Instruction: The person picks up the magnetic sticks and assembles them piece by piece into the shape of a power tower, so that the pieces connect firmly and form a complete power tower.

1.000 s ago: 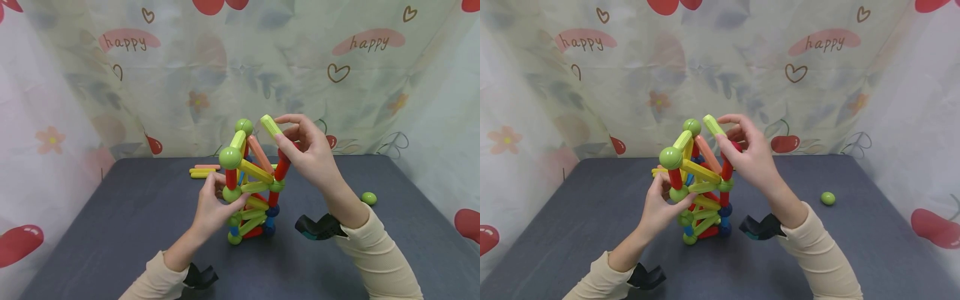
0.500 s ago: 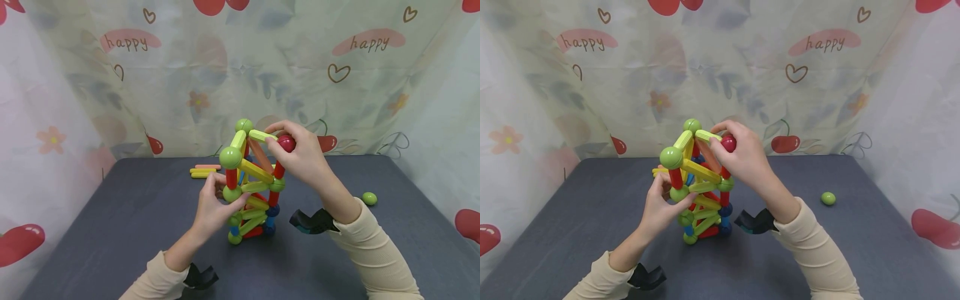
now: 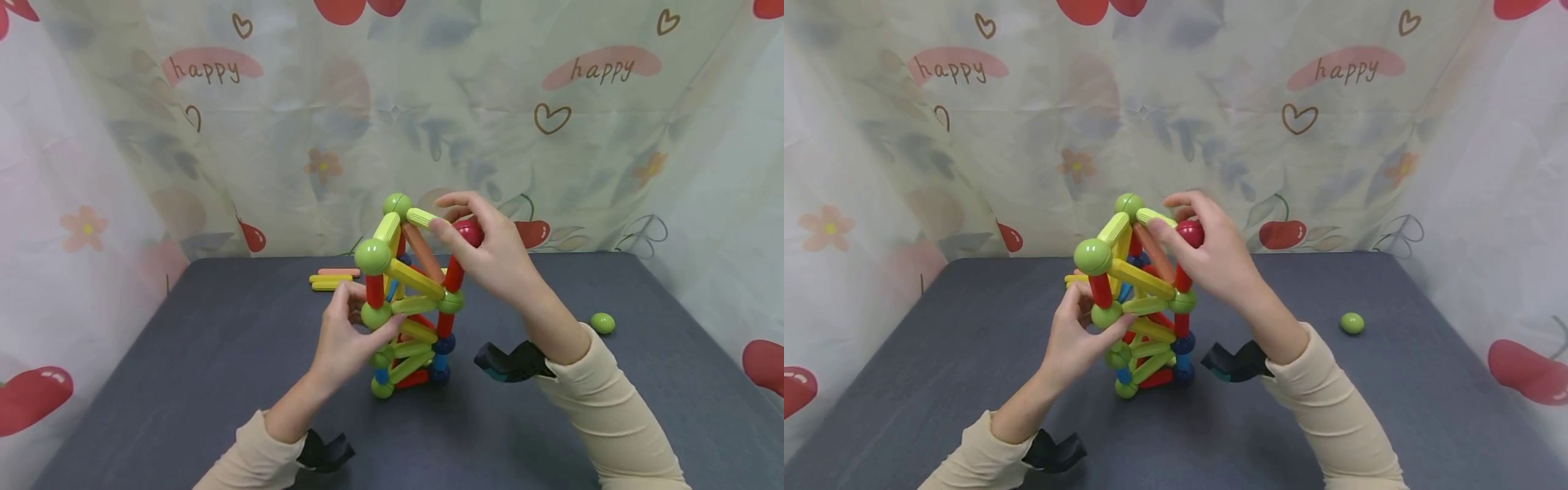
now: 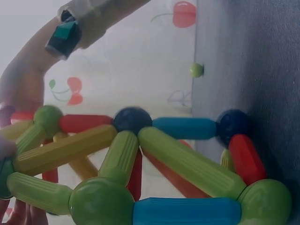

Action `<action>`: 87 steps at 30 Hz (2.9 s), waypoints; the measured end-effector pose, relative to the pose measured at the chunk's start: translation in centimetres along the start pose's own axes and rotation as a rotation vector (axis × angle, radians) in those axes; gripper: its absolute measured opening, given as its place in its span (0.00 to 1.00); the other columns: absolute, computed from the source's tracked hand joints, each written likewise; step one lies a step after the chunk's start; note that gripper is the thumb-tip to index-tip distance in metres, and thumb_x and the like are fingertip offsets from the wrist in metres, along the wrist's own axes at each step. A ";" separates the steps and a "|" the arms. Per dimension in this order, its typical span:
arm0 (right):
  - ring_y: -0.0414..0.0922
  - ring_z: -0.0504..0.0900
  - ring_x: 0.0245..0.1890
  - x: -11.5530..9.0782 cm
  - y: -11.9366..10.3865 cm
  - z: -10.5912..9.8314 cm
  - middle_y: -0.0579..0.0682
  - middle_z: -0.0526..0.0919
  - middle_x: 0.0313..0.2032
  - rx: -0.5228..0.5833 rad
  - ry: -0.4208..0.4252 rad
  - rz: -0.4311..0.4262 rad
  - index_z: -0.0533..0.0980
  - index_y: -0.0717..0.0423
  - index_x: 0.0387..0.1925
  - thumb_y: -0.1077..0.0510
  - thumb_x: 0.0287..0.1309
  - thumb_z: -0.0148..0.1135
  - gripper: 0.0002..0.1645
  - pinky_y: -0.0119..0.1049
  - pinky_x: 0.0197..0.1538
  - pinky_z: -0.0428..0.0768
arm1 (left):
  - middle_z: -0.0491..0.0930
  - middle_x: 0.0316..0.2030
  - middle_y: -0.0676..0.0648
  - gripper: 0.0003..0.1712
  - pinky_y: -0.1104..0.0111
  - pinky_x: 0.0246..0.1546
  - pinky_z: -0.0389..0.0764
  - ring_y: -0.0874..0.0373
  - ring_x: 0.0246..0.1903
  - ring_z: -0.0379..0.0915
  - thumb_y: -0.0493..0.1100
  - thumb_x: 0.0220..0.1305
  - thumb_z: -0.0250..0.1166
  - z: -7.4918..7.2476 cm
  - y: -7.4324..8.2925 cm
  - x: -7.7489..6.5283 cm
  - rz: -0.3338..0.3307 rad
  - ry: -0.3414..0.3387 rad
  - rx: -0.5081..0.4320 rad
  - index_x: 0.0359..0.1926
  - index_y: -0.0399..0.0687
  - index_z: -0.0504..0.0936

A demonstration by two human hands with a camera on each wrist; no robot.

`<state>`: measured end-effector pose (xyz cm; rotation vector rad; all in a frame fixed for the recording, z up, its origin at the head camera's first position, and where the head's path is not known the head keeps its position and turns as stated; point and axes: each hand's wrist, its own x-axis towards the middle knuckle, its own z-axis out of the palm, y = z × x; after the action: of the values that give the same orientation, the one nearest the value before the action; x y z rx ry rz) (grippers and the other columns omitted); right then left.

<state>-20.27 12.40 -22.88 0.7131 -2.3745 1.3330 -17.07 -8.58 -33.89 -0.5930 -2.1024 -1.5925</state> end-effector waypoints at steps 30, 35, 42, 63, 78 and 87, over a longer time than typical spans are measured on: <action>0.61 0.74 0.57 2.6 23.7 5.7 0.68 0.69 0.62 -0.073 -0.216 0.584 0.69 0.65 0.63 0.58 0.65 0.58 0.27 0.49 0.56 0.78 | 0.78 0.44 0.39 0.22 0.72 0.44 0.80 0.67 0.42 0.77 0.29 0.56 0.68 -4.0 -1.7 0.3 -0.098 -0.047 -0.027 0.53 0.35 0.75; 0.61 0.67 0.63 2.6 24.0 6.3 0.66 0.70 0.63 -0.168 -0.227 0.558 0.69 0.65 0.63 0.59 0.63 0.59 0.28 0.54 0.64 0.68 | 0.78 0.44 0.39 0.23 0.72 0.44 0.80 0.66 0.42 0.77 0.29 0.55 0.69 -4.0 -1.7 0.2 -0.109 -0.047 -0.031 0.53 0.35 0.75; 0.59 0.78 0.50 2.2 24.2 6.9 0.66 0.81 0.49 -0.257 -0.110 0.517 0.78 0.68 0.50 0.62 0.61 0.62 0.18 0.50 0.56 0.74 | 0.78 0.44 0.39 0.22 0.72 0.44 0.80 0.66 0.41 0.77 0.29 0.56 0.68 -4.0 -1.7 0.2 -0.114 -0.047 -0.033 0.52 0.35 0.75; 0.36 0.77 0.37 2.5 10.0 -1.3 0.43 0.75 0.40 0.354 0.109 0.284 0.72 0.62 0.58 0.54 0.68 0.55 0.22 0.23 0.43 0.78 | 0.76 0.43 0.43 0.20 0.72 0.42 0.80 0.64 0.39 0.76 0.29 0.55 0.69 -3.1 -1.6 0.4 -0.113 -0.054 -0.088 0.48 0.35 0.74; 0.40 0.77 0.48 -1.0 0.7 -0.3 0.55 0.82 0.43 0.146 0.106 -0.506 0.77 0.72 0.45 0.64 0.57 0.64 0.16 0.32 0.54 0.74 | 0.77 0.41 0.40 0.20 0.69 0.43 0.80 0.60 0.38 0.77 0.31 0.55 0.70 -0.7 -0.9 0.7 -0.117 -0.077 -0.090 0.47 0.37 0.73; 0.44 0.74 0.42 -1.3 0.9 -0.2 0.59 0.83 0.37 -0.001 0.095 -0.541 0.81 0.65 0.41 0.73 0.44 0.67 0.18 0.36 0.49 0.68 | 0.78 0.41 0.39 0.20 0.69 0.43 0.80 0.59 0.38 0.77 0.31 0.55 0.70 -0.8 -0.7 0.8 -0.124 -0.076 -0.092 0.47 0.37 0.73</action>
<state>-19.73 13.33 -24.09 1.1582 -1.9100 1.0980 -18.06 -9.43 -33.83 -0.5719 -2.1681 -1.7696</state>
